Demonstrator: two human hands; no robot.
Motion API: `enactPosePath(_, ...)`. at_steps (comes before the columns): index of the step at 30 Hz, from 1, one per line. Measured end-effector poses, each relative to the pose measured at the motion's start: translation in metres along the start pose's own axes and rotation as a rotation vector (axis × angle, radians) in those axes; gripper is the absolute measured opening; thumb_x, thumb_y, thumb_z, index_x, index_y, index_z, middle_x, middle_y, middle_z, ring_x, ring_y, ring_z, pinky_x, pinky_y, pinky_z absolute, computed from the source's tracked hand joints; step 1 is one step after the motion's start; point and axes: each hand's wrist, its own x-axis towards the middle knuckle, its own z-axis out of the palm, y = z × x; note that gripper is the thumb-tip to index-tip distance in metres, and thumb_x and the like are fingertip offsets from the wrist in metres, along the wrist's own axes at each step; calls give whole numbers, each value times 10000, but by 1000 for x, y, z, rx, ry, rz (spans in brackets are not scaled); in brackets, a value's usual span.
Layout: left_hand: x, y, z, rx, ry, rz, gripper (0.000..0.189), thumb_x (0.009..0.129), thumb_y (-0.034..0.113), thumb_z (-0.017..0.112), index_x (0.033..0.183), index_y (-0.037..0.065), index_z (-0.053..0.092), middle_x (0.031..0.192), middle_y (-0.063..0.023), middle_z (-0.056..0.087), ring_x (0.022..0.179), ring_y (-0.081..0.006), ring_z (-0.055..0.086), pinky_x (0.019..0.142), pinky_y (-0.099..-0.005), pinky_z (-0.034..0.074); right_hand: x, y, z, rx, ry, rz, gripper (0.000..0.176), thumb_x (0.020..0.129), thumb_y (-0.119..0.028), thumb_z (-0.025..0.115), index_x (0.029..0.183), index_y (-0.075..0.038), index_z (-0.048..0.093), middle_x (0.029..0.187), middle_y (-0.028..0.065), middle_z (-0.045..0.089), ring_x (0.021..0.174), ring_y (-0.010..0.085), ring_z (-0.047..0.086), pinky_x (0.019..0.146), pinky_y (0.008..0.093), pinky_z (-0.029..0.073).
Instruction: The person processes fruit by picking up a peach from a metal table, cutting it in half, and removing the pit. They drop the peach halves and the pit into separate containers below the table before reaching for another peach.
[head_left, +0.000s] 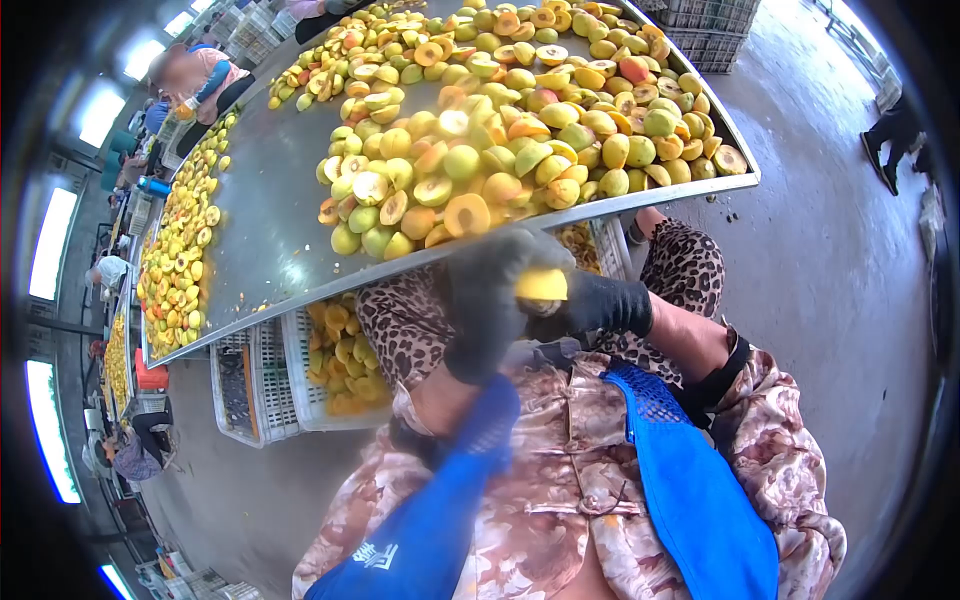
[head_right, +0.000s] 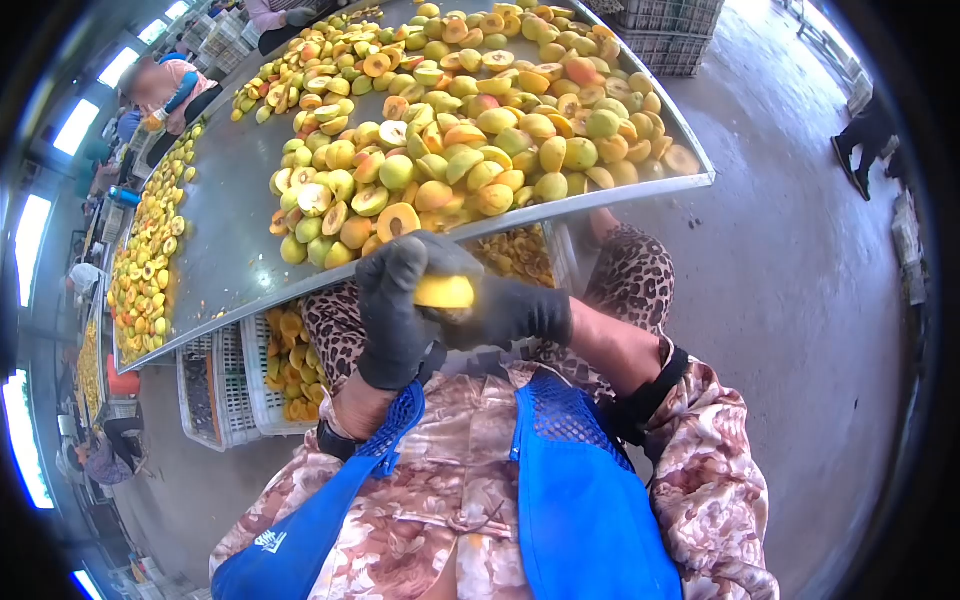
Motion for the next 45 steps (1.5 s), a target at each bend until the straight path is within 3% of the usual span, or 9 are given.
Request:
enactPosePath(4, 1, 12, 0, -414, -30, -288, 470, 1068, 349, 487, 841, -15, 682, 804, -158, 708, 738, -239, 685, 706, -334, 555, 7, -1, 5, -26, 171, -53, 602, 783, -101, 803, 1324, -50, 545, 1268, 149, 523, 1191, 311, 526, 1019, 415, 456)
enactPosePath(11, 2, 19, 17, -260, 216, 71, 433, 1063, 333, 533, 857, -32, 643, 892, -173, 707, 812, -278, 701, 777, -386, 575, 14, 8, 21, -59, 420, -168, 433, 916, -146, 726, 1310, -57, 571, 1245, 161, 625, 1117, 309, 628, 945, 426, 506)
enactPosePath(16, 6, 18, 14, -93, 265, 173, 332, 1064, 222, 512, 890, -33, 636, 913, -158, 713, 830, -266, 708, 797, -385, 574, 18, -14, 49, 273, 568, 90, 238, 912, -152, 738, 1093, -9, 679, 838, 34, 716, 808, 123, 671, 746, 337, 554)
enactPosePath(24, -10, 12, 10, 29, 66, 64, 286, 1048, 224, 562, 906, -1, 667, 899, -118, 705, 864, -189, 668, 784, -333, 543, 6, -44, 12, 95, 237, 39, 250, 889, -80, 717, 1116, -3, 647, 977, 109, 673, 923, 188, 631, 805, 350, 536)
enactPosePath(26, -8, 21, 15, 172, -46, 273, 313, 1032, 247, 602, 871, -13, 670, 877, -124, 696, 834, -209, 676, 769, -346, 545, -5, -18, 8, -96, 63, -105, 216, 893, -42, 697, 1103, -25, 652, 1005, 107, 645, 970, 187, 605, 842, 348, 518)
enactPosePath(30, -11, 8, 13, 200, -238, 333, 265, 1019, 235, 641, 887, 7, 663, 870, -118, 678, 801, -211, 662, 749, -336, 528, -31, 3, -8, -36, -224, 151, 177, 903, -66, 699, 1076, -55, 665, 953, 75, 674, 881, 176, 614, 819, 342, 517)
enactPosePath(39, -28, 6, -22, -260, 5, -103, 358, 1068, 300, 551, 914, 7, 686, 892, -104, 699, 848, -173, 669, 782, -349, 557, 9, 9, 3, -260, -44, -114, 302, 862, -159, 769, 1141, -95, 673, 991, 123, 720, 879, 313, 701, 811, 410, 559)
enactPosePath(43, -46, 15, -47, -523, 269, -164, 544, 1100, 480, 407, 946, 28, 669, 922, -132, 699, 881, -217, 690, 802, -356, 573, 22, 23, 10, -971, -292, -2, 70, 822, -153, 673, 843, -128, 735, 773, 134, 711, 741, 366, 711, 644, 443, 561)
enactPosePath(45, -67, 4, -109, -594, 451, -160, 423, 1062, 445, 537, 953, 49, 642, 947, -120, 693, 883, -276, 689, 858, -418, 579, 9, 50, 14, -1037, -236, 181, 137, 832, -151, 632, 747, -130, 738, 742, 136, 713, 674, 349, 700, 593, 442, 544)
